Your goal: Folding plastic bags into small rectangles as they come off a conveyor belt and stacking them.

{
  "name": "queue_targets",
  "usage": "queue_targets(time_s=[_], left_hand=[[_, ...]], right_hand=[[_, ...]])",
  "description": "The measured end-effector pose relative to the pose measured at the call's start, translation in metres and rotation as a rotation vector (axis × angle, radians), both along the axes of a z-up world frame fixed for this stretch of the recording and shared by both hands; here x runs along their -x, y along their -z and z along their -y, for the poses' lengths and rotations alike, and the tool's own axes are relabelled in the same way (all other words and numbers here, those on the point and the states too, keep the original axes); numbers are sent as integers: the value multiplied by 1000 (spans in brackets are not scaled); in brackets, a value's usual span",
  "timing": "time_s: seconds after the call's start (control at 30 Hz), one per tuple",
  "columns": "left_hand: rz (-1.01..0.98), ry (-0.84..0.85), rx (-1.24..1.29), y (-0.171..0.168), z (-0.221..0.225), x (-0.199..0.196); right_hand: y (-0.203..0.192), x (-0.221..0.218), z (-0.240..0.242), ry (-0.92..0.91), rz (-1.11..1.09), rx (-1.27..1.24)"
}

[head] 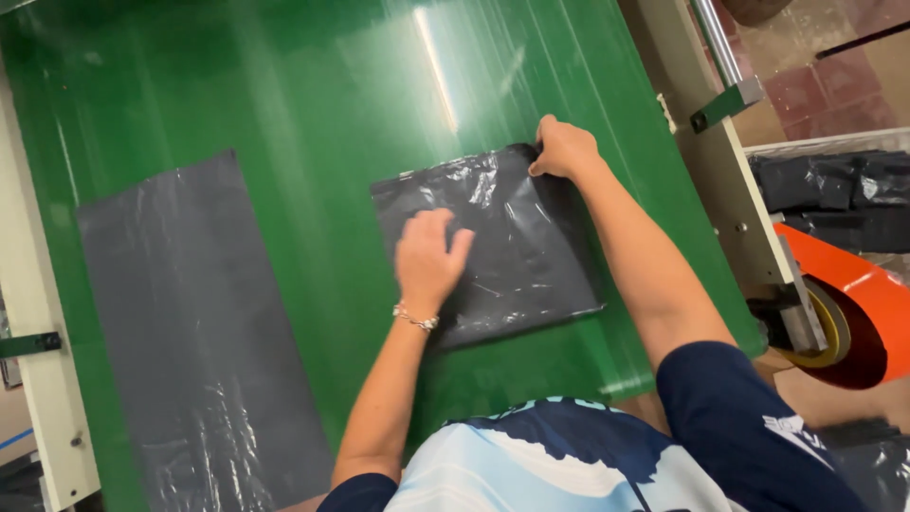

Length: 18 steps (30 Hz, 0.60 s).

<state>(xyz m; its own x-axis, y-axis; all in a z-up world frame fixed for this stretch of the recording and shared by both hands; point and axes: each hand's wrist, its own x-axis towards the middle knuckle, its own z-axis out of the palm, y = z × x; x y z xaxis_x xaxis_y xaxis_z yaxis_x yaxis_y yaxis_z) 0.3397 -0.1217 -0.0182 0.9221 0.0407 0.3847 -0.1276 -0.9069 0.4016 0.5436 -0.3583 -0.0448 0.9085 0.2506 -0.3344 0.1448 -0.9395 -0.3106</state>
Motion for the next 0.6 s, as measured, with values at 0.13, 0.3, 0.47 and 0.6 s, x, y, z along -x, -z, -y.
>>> queue_targets(time_s=[0.13, 0.3, 0.47, 0.6], left_hand=[[-331, 90, 624, -2, 24, 12], [-706, -8, 1620, 38, 1, 5], [-727, -11, 2281, 13, -43, 42], [-563, -213, 2396, 11, -53, 76]], right_hand=[[24, -12, -3, -83, 42, 118], [-41, 67, 5, -164, 519, -215], [-79, 192, 36, -224, 800, -552], [-32, 254, 62, -158, 855, -567]])
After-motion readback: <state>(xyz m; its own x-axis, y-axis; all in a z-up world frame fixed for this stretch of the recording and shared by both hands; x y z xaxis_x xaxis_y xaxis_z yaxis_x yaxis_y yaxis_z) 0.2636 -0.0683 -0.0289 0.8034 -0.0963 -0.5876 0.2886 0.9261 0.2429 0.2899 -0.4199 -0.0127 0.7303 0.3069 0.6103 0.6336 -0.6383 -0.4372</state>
